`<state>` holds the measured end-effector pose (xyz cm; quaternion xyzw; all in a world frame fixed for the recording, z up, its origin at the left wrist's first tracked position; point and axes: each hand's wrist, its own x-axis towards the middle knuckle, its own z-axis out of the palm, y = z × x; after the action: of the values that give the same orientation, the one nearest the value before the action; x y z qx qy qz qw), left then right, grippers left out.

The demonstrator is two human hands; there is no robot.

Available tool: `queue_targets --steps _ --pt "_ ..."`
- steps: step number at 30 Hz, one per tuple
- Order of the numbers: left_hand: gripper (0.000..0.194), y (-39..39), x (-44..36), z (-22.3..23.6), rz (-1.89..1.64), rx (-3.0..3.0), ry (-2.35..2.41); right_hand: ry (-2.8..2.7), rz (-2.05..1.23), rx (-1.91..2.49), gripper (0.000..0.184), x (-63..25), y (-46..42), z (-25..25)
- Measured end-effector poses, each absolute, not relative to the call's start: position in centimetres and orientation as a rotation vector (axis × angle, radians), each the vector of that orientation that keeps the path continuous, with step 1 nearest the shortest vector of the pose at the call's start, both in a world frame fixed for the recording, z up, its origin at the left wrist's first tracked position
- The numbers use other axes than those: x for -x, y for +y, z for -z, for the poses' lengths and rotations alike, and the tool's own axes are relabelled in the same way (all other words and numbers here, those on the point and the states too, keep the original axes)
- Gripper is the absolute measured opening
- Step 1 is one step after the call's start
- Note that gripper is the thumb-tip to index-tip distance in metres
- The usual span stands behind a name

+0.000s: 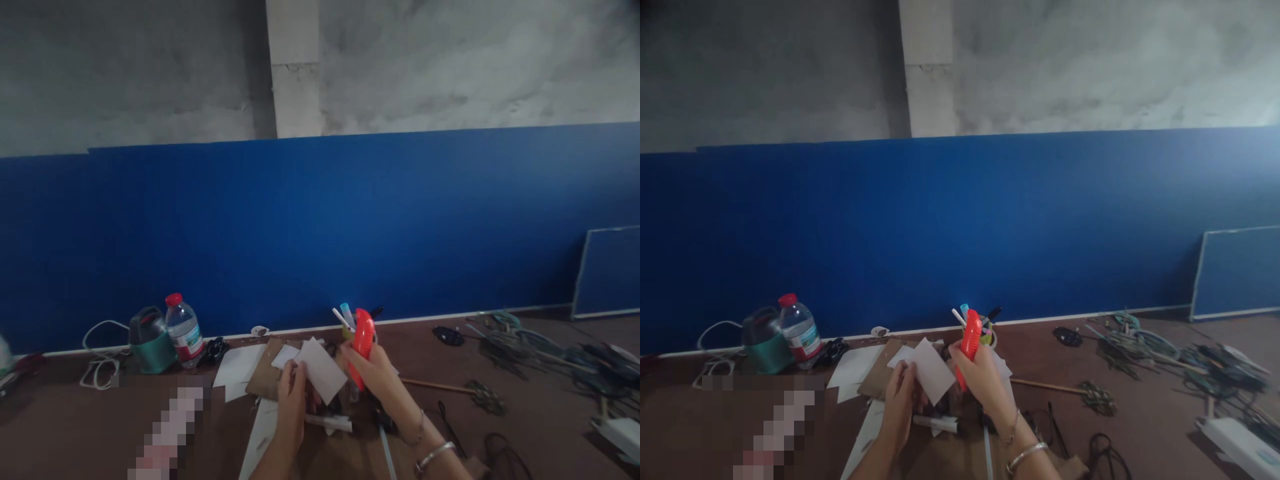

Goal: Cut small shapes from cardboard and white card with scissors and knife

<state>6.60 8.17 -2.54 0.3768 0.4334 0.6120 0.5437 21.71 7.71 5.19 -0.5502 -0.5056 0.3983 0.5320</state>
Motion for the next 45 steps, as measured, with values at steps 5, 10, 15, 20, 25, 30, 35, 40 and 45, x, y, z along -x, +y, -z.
queue_targets --steps 5,10,15,20,25,30,35,40,45 --pt "0.041 8.0 -6.6 2.1 -1.489 -0.936 0.968 -1.007 -1.156 1.144 0.017 -21.1 7.5 -5.2" --pt "0.044 8.1 -6.5 2.4 -1.491 -0.912 0.973 -0.936 -1.182 1.147 0.024 -21.0 7.1 -5.7" --pt "0.042 8.1 -6.4 2.6 -1.538 -0.972 1.059 -0.884 -1.084 1.162 0.029 -20.3 6.8 -6.4" --pt "0.039 8.1 -6.3 2.8 -1.617 -1.076 1.160 -0.927 -1.074 1.151 0.027 -19.7 7.3 -5.4" --pt "0.042 8.2 -6.4 2.8 -1.572 -1.153 1.195 -1.068 -1.057 1.026 0.017 -19.3 7.4 -4.9" --pt "0.040 8.0 -6.5 2.2 -1.641 -1.271 1.147 -1.254 -0.864 1.004 0.015 -18.7 7.2 -4.6" --pt "0.042 7.9 -6.4 2.0 -1.613 -1.261 1.162 -1.323 -0.799 1.067 0.013 -18.9 7.2 -4.2" --pt "0.040 7.9 -6.3 2.1 -1.612 -1.297 1.183 -1.397 -0.762 1.134 0.011 -19.2 6.7 -5.0" --pt "0.035 7.8 -6.2 2.1 -1.566 -1.332 1.164 -1.389 -0.841 1.127 0.014 -19.5 6.6 -5.1"
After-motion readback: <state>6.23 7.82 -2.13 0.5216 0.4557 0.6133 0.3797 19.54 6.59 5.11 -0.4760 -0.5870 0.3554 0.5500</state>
